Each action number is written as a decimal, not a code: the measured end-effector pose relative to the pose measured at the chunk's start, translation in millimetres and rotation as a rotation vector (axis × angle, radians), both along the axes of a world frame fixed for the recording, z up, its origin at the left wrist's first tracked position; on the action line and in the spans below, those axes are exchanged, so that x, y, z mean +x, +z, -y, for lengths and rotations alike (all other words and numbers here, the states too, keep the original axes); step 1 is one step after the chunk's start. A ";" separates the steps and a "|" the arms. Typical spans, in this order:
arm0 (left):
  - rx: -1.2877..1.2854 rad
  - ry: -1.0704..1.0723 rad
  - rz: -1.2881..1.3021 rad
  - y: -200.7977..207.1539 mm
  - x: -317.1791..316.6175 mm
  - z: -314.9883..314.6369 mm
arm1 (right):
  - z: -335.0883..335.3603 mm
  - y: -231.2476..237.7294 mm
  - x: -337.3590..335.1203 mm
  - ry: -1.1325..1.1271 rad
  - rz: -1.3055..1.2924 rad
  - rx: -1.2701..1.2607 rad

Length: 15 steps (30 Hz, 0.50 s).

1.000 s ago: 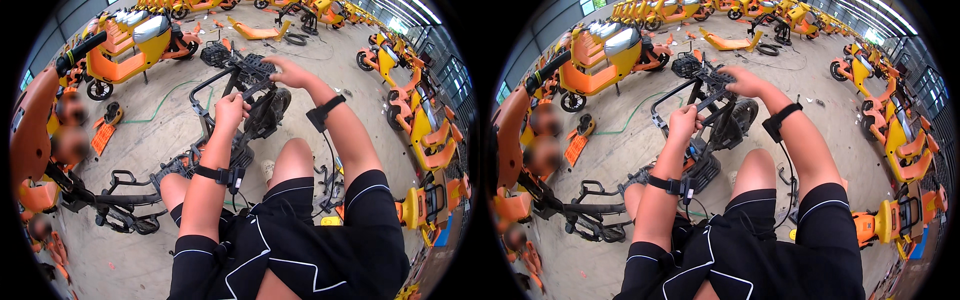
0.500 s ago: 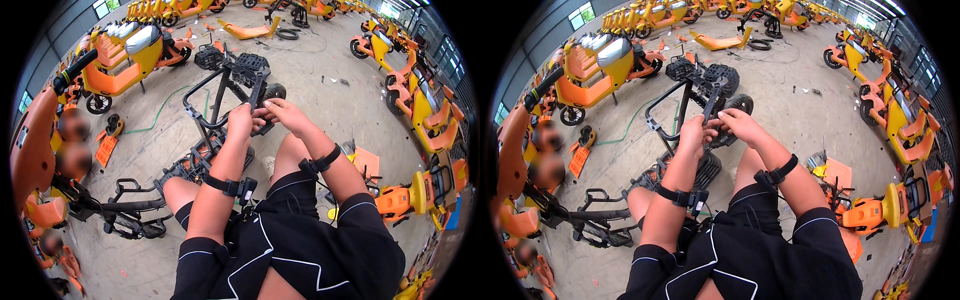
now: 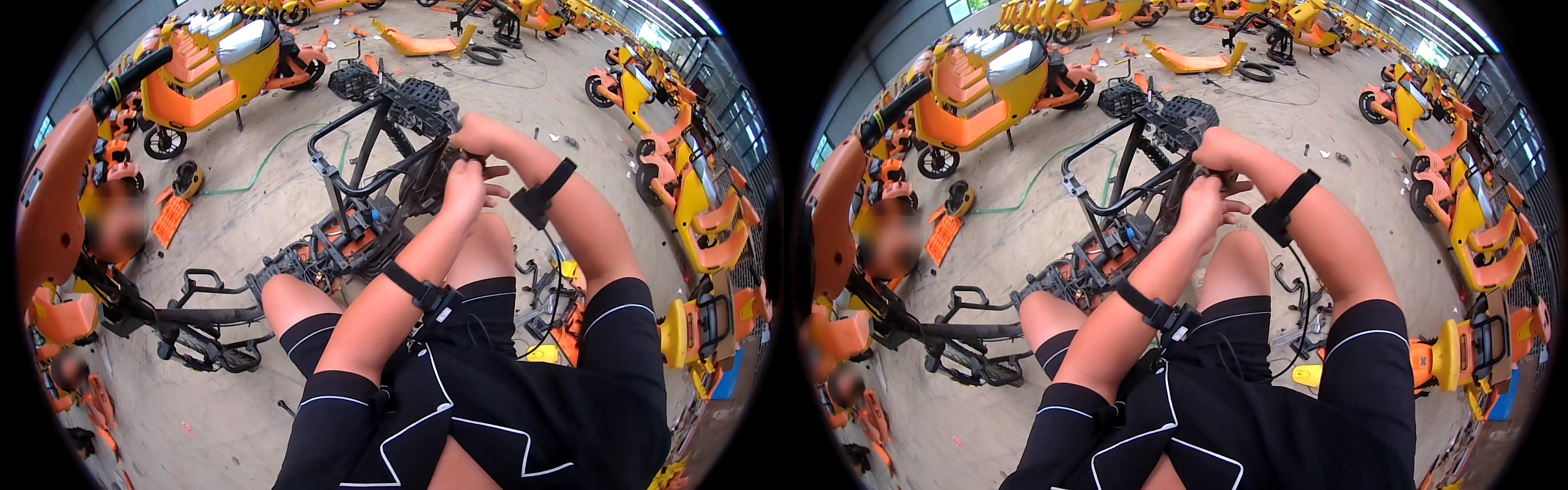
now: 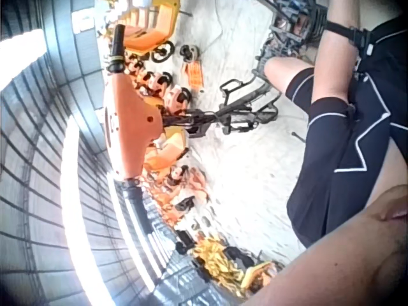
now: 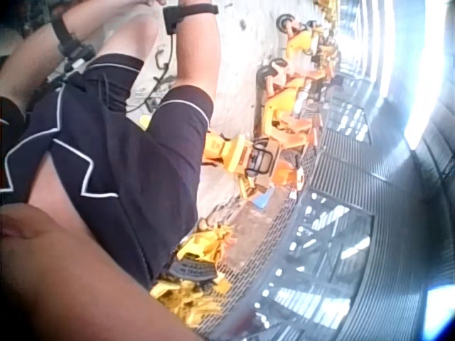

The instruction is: The person is using an adjustable wrench to tighten a bolt on a motorcycle frame. They hold the component in place with one hand and turn the wrench with the other, then adjust the tool.

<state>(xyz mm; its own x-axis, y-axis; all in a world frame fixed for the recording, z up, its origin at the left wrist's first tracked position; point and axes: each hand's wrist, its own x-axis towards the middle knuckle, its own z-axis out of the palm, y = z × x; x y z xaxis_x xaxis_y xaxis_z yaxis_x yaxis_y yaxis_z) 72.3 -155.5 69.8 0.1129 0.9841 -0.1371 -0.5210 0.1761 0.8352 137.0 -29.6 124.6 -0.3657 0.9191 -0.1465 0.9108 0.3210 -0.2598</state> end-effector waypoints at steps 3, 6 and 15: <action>0.043 -0.133 -0.036 -7.2 -0.4 -4.6 | -9.5 12.4 10.3 0.061 0.101 -0.112; 0.064 -0.230 -0.210 -15.5 -7.5 -10.2 | -19.3 10.0 22.3 0.194 0.272 0.002; 0.205 0.294 -0.530 -39.7 -79.2 -47.5 | -47.0 36.0 35.9 0.236 0.527 0.137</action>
